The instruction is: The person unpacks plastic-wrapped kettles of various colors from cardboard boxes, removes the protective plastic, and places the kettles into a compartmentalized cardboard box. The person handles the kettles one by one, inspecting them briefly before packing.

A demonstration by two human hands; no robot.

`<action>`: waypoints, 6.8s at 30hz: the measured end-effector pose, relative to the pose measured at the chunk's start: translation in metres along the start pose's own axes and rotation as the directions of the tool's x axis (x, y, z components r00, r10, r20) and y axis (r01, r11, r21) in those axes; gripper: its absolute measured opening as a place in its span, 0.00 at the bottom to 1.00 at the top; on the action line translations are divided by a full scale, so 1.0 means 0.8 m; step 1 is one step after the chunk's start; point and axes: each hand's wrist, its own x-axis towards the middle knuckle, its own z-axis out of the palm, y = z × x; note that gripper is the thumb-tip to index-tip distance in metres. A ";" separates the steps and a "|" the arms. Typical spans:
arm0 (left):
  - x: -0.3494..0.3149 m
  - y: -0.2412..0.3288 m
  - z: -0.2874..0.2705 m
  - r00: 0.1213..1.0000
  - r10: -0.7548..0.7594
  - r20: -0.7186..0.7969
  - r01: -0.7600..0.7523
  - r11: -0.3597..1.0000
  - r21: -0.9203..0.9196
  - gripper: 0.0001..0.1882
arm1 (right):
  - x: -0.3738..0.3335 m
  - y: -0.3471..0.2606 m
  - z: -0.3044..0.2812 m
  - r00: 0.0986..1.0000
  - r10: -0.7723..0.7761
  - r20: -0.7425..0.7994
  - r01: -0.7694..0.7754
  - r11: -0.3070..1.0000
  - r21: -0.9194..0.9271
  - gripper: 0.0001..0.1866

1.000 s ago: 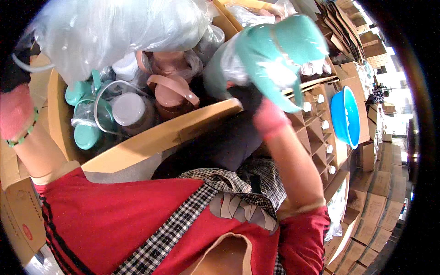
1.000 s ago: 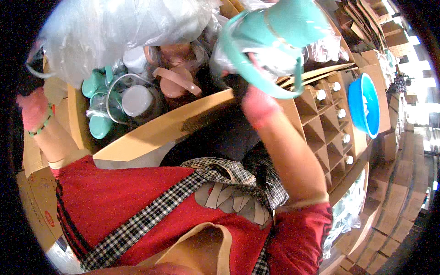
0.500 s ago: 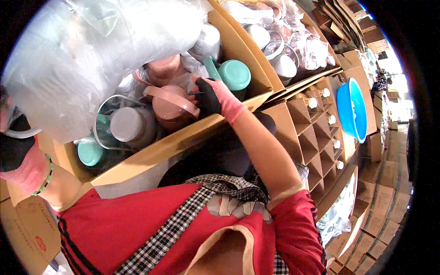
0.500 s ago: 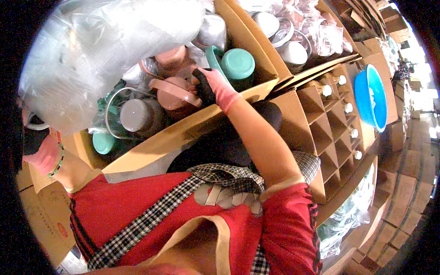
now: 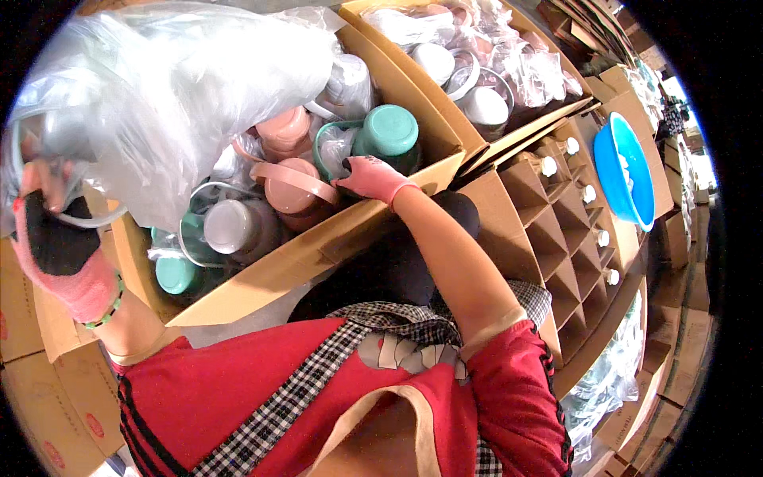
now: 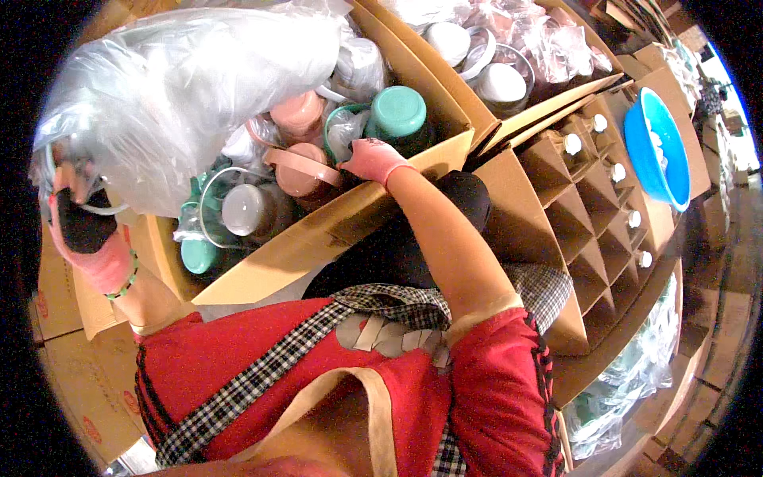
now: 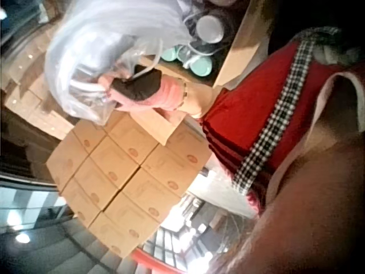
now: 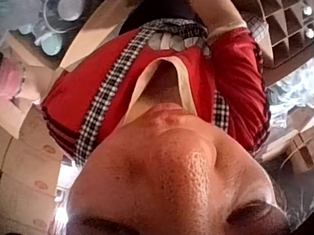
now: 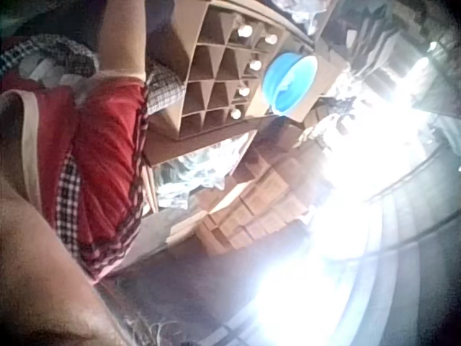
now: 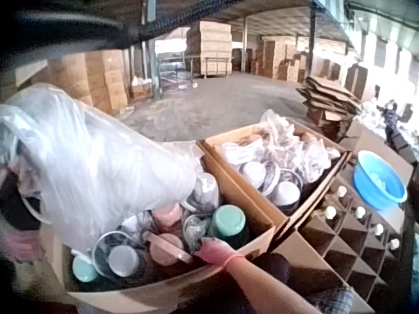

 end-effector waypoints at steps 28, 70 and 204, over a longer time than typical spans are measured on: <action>-0.024 0.151 0.404 0.560 0.348 0.752 0.417 0.666 -0.619 0.10 | -0.422 -0.044 -0.181 0.307 0.430 -0.849 0.736 0.459 0.498 0.24; -0.189 -0.236 0.271 0.865 -0.239 0.441 0.397 0.864 -0.311 0.28 | -0.367 -0.100 -0.144 0.416 0.274 -0.867 0.508 0.721 0.471 0.42; -0.032 -0.051 0.248 0.715 0.069 0.695 0.026 0.992 -0.125 0.21 | -0.405 -0.064 -0.041 0.896 0.433 0.103 -0.442 0.839 0.317 0.22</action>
